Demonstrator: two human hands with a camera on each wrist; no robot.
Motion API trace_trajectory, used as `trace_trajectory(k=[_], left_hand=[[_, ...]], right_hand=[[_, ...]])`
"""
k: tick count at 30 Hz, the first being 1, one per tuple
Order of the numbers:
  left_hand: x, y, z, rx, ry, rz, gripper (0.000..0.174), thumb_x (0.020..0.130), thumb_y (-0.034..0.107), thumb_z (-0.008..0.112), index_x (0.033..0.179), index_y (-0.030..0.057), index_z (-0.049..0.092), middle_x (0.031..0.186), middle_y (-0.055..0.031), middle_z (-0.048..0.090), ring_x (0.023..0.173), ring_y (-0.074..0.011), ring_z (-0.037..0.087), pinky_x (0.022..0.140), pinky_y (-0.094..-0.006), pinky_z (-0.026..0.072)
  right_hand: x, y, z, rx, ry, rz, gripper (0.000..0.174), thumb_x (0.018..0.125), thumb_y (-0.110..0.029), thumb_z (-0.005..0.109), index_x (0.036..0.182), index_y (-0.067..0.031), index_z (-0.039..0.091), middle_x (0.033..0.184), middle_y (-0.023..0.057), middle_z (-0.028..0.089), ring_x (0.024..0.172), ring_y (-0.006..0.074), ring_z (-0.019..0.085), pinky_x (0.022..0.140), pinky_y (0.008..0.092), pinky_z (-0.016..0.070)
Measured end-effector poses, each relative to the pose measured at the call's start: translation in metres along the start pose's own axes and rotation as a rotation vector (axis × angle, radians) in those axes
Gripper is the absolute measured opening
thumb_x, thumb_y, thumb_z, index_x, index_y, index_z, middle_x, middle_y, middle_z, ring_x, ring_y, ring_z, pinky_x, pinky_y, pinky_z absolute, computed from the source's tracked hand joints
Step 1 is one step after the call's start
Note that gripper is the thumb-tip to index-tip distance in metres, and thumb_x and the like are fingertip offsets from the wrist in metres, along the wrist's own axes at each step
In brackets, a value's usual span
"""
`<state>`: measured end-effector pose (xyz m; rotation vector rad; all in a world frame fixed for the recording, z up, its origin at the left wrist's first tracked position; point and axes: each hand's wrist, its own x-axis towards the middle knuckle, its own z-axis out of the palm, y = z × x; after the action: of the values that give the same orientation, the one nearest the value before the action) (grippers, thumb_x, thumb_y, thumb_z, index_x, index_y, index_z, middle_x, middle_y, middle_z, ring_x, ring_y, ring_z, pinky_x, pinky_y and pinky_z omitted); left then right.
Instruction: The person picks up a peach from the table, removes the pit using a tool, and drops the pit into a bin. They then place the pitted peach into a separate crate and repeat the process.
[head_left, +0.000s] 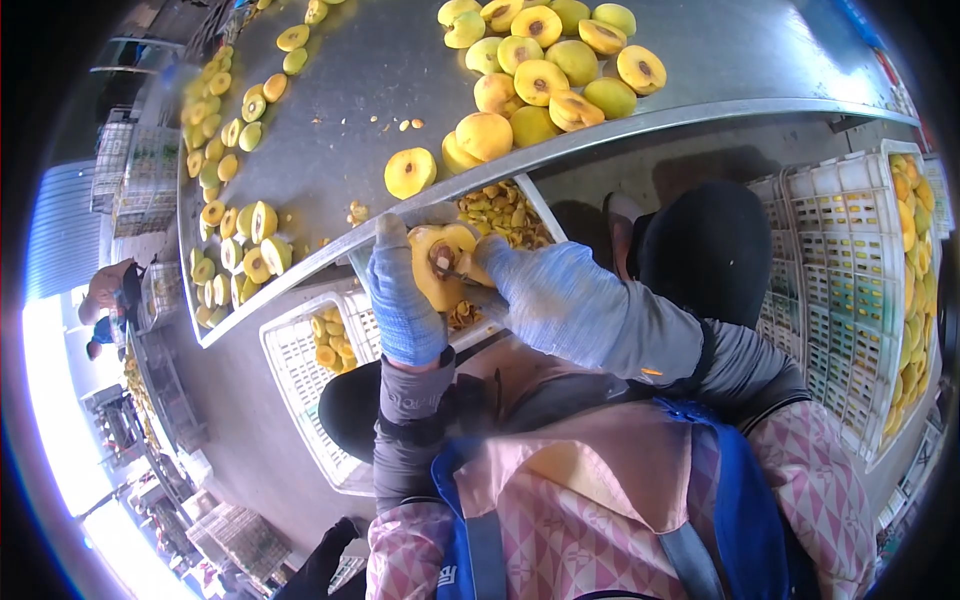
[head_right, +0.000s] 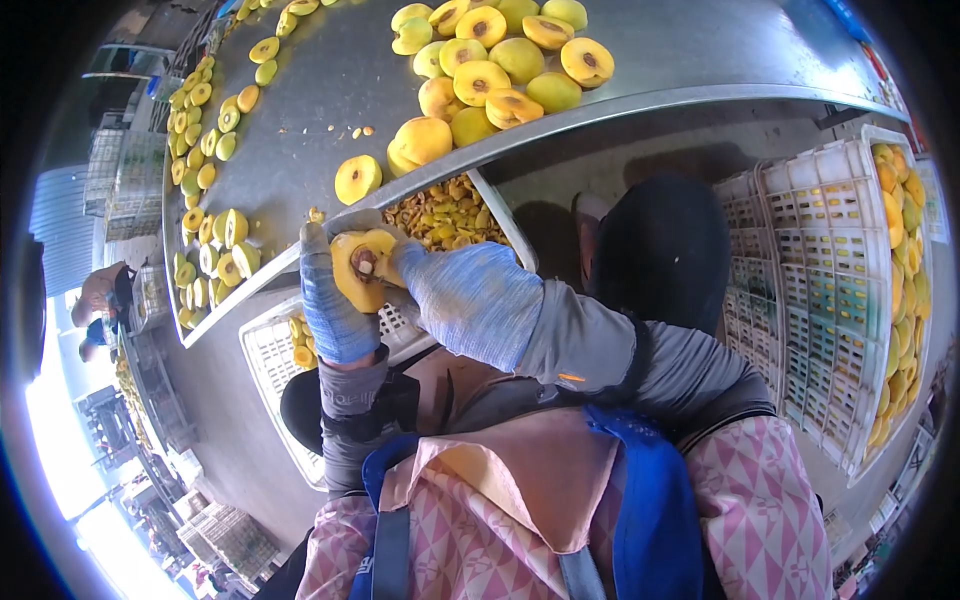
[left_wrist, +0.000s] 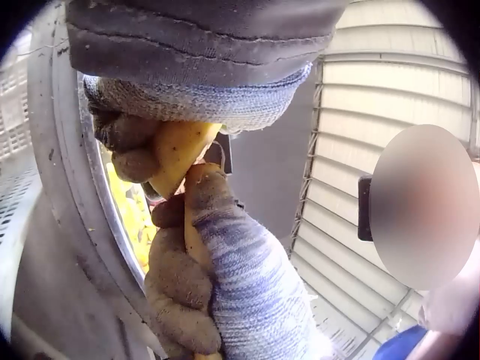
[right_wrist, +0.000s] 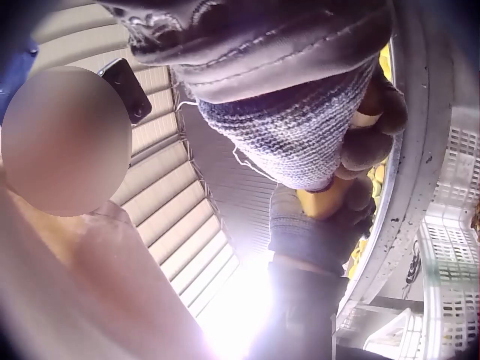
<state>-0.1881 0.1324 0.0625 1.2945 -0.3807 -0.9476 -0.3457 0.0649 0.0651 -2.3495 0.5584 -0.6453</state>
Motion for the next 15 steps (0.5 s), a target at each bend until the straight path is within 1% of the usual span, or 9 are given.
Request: trace_trajectory(k=[2, 3, 5, 7, 9, 11, 12, 14, 15], left_hand=[[0.001, 0.002, -0.001, 0.004, 0.021, -0.008, 0.051, 0.099, 0.047, 0.053, 0.107, -0.0024, 0.065, 0.095, -0.0119, 0.069, 0.085, -0.0188, 0.066, 0.079, -0.0319, 0.0546], [0.0, 0.003, -0.001, 0.004, 0.023, -0.008, 0.051, 0.099, 0.047, 0.053, 0.107, -0.0024, 0.065, 0.095, -0.0119, 0.069, 0.085, -0.0188, 0.066, 0.079, -0.0319, 0.0546], [-0.001, 0.003, 0.0, 0.151, -0.001, 0.07, 0.05, 0.099, 0.046, 0.054, 0.104, -0.0025, 0.067, 0.092, -0.0107, 0.069, 0.082, -0.017, 0.065, 0.078, -0.0298, 0.0531], [-0.001, 0.002, 0.001, 0.194, 0.01, 0.112, 0.051, 0.099, 0.046, 0.054, 0.102, -0.0025, 0.068, 0.092, -0.0106, 0.069, 0.082, -0.0163, 0.065, 0.077, -0.0289, 0.0523], [-0.001, 0.0, 0.001, 0.238, 0.02, 0.155, 0.051, 0.099, 0.046, 0.053, 0.101, -0.0024, 0.069, 0.091, -0.0106, 0.07, 0.082, -0.0155, 0.064, 0.077, -0.028, 0.0515], [-0.001, -0.004, 0.001, 0.435, -0.01, 0.39, 0.051, 0.1, 0.046, 0.052, 0.102, -0.0023, 0.07, 0.092, -0.0102, 0.07, 0.082, -0.0153, 0.064, 0.077, -0.0279, 0.0511], [-0.002, -0.002, 0.001, 0.436, -0.012, 0.389, 0.051, 0.1, 0.046, 0.052, 0.102, -0.0023, 0.07, 0.092, -0.0102, 0.07, 0.082, -0.0153, 0.064, 0.077, -0.0279, 0.0511], [-0.001, 0.005, 0.001, 0.41, -0.081, 0.258, 0.053, 0.1, 0.047, 0.051, 0.101, -0.0028, 0.07, 0.092, -0.0097, 0.07, 0.082, -0.0157, 0.064, 0.078, -0.0288, 0.0512], [-0.001, 0.004, -0.001, 0.411, -0.079, 0.258, 0.053, 0.1, 0.047, 0.051, 0.101, -0.0028, 0.07, 0.092, -0.0097, 0.07, 0.082, -0.0157, 0.064, 0.078, -0.0288, 0.0512]], right_hand=[[0.0, 0.003, 0.0, -0.002, -0.032, -0.036, 0.038, 0.089, -0.027, 0.069, 0.11, 0.0015, 0.057, 0.065, 0.0173, 0.064, 0.056, 0.0328, 0.066, 0.049, 0.0383, 0.0536], [0.0, 0.005, 0.001, 0.01, -0.028, -0.059, 0.038, 0.088, -0.027, 0.069, 0.111, 0.002, 0.057, 0.066, 0.0176, 0.064, 0.057, 0.033, 0.067, 0.049, 0.0385, 0.0539], [0.0, 0.006, 0.002, 0.022, -0.025, -0.082, 0.039, 0.088, -0.026, 0.069, 0.112, 0.0026, 0.057, 0.067, 0.0178, 0.064, 0.058, 0.0332, 0.067, 0.05, 0.0387, 0.0542], [0.0, 0.004, 0.003, 0.082, -0.06, 0.005, 0.037, 0.088, -0.025, 0.069, 0.11, 0.0027, 0.058, 0.068, 0.0177, 0.065, 0.059, 0.0332, 0.067, 0.051, 0.0389, 0.0544], [-0.001, 0.003, 0.004, 0.088, -0.054, 0.007, 0.036, 0.088, -0.025, 0.069, 0.109, 0.0022, 0.058, 0.068, 0.0176, 0.065, 0.059, 0.0335, 0.067, 0.051, 0.0391, 0.0542], [-0.003, 0.003, 0.004, 0.093, -0.045, 0.015, 0.035, 0.088, -0.025, 0.069, 0.108, 0.0017, 0.058, 0.069, 0.0176, 0.065, 0.059, 0.0337, 0.067, 0.05, 0.0393, 0.054], [-0.004, 0.003, 0.004, 0.074, -0.022, -0.004, 0.034, 0.088, -0.025, 0.069, 0.108, 0.001, 0.058, 0.068, 0.0174, 0.065, 0.058, 0.0337, 0.067, 0.05, 0.0393, 0.0537], [-0.004, 0.005, 0.006, 0.054, 0.0, -0.027, 0.034, 0.088, -0.025, 0.069, 0.107, 0.0003, 0.058, 0.067, 0.0173, 0.065, 0.057, 0.0338, 0.066, 0.049, 0.0394, 0.0534], [-0.006, 0.007, 0.01, 0.064, 0.001, -0.023, 0.034, 0.089, -0.026, 0.069, 0.107, -0.0002, 0.058, 0.066, 0.0168, 0.064, 0.056, 0.0336, 0.066, 0.048, 0.0398, 0.0525]])
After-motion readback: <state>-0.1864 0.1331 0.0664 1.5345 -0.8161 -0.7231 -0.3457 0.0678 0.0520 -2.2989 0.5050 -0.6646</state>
